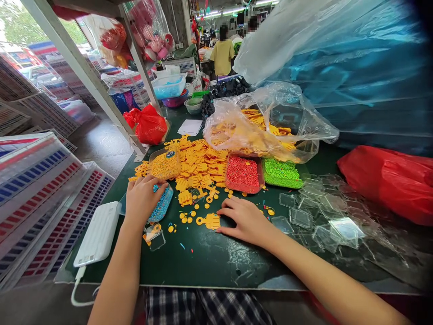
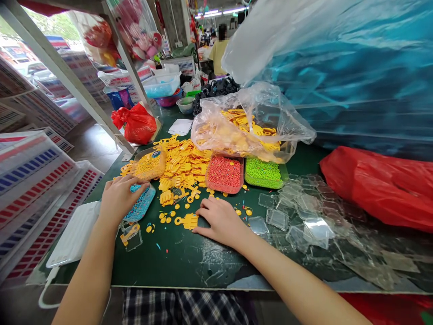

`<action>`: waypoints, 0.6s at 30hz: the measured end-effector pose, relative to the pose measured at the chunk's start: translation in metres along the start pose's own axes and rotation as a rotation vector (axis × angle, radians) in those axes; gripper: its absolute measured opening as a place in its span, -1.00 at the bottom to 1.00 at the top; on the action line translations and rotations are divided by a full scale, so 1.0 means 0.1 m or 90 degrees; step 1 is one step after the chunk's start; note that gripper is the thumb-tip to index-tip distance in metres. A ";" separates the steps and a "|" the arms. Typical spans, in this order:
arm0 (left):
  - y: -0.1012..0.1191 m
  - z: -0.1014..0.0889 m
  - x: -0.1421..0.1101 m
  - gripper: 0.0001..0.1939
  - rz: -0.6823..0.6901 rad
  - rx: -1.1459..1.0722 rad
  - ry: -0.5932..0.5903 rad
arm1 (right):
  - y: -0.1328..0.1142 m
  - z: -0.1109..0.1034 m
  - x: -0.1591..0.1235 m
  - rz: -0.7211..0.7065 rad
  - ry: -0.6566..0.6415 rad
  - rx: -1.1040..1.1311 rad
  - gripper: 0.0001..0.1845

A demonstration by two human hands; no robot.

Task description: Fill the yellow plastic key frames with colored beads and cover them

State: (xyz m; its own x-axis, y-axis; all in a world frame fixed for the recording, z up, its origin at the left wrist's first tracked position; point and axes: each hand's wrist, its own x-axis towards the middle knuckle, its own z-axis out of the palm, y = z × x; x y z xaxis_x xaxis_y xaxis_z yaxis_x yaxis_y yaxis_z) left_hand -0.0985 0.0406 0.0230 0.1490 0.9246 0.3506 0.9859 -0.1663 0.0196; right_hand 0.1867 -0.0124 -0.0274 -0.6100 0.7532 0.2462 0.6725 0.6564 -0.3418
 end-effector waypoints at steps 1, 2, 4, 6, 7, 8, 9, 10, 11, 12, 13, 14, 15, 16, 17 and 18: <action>0.04 -0.01 0.00 -0.75 0.011 -0.009 0.030 | -0.01 0.00 0.00 0.004 -0.003 -0.001 -0.62; 0.08 -0.02 -0.01 -0.76 0.025 -0.021 0.063 | -0.02 0.00 0.00 0.006 -0.006 0.001 -0.65; 0.19 -0.03 -0.02 -0.76 0.079 -0.059 0.106 | -0.04 -0.01 0.01 0.009 -0.009 0.008 -0.67; 0.31 -0.02 -0.04 -0.76 0.177 -0.123 0.084 | -0.05 -0.02 0.02 0.006 -0.001 0.012 -0.68; 0.37 -0.01 -0.05 -0.76 0.233 -0.160 0.050 | -0.05 -0.03 0.02 0.004 0.007 0.012 -0.69; 0.43 0.00 -0.06 -0.76 0.283 -0.197 0.006 | -0.05 -0.03 0.02 0.001 0.016 0.012 -0.69; 0.48 0.02 -0.08 -0.76 0.318 -0.228 -0.041 | -0.05 -0.03 0.03 -0.002 0.025 0.014 -0.70; 0.52 0.04 -0.09 -0.76 0.337 -0.253 -0.087 | -0.05 -0.03 0.03 -0.005 0.033 0.015 -0.70; 0.56 0.05 -0.10 -0.76 0.342 -0.271 -0.131 | -0.05 -0.03 0.03 -0.007 0.042 0.018 -0.70; 0.59 0.07 -0.11 -0.76 0.338 -0.288 -0.172 | -0.04 -0.03 0.02 -0.008 0.049 0.020 -0.70; 0.61 0.08 -0.12 -0.76 0.330 -0.302 -0.208 | -0.04 -0.02 0.02 -0.009 0.055 0.022 -0.71; 0.63 0.09 -0.13 -0.77 0.323 -0.312 -0.240 | -0.03 -0.02 0.02 -0.010 0.059 0.023 -0.71; 0.64 0.10 -0.14 -0.77 0.320 -0.321 -0.265 | -0.03 -0.02 0.01 -0.012 0.062 0.022 -0.71; 0.65 0.10 -0.14 -0.78 0.321 -0.329 -0.287 | -0.03 -0.01 0.01 -0.013 0.063 0.022 -0.72; 0.65 0.10 -0.15 -0.79 0.324 -0.336 -0.306 | -0.03 -0.01 0.01 -0.014 0.062 0.021 -0.72; 0.66 0.10 -0.15 -0.79 0.328 -0.344 -0.324 | -0.03 -0.01 0.01 -0.014 0.061 0.019 -0.72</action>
State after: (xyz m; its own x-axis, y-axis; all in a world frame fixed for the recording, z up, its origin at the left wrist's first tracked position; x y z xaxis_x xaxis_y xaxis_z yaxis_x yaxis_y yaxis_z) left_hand -0.0354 0.0195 0.0098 0.7043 0.7097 -0.0171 0.6370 -0.6211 0.4566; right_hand 0.1847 -0.0136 -0.0259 -0.5806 0.7404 0.3387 0.6460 0.6721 -0.3619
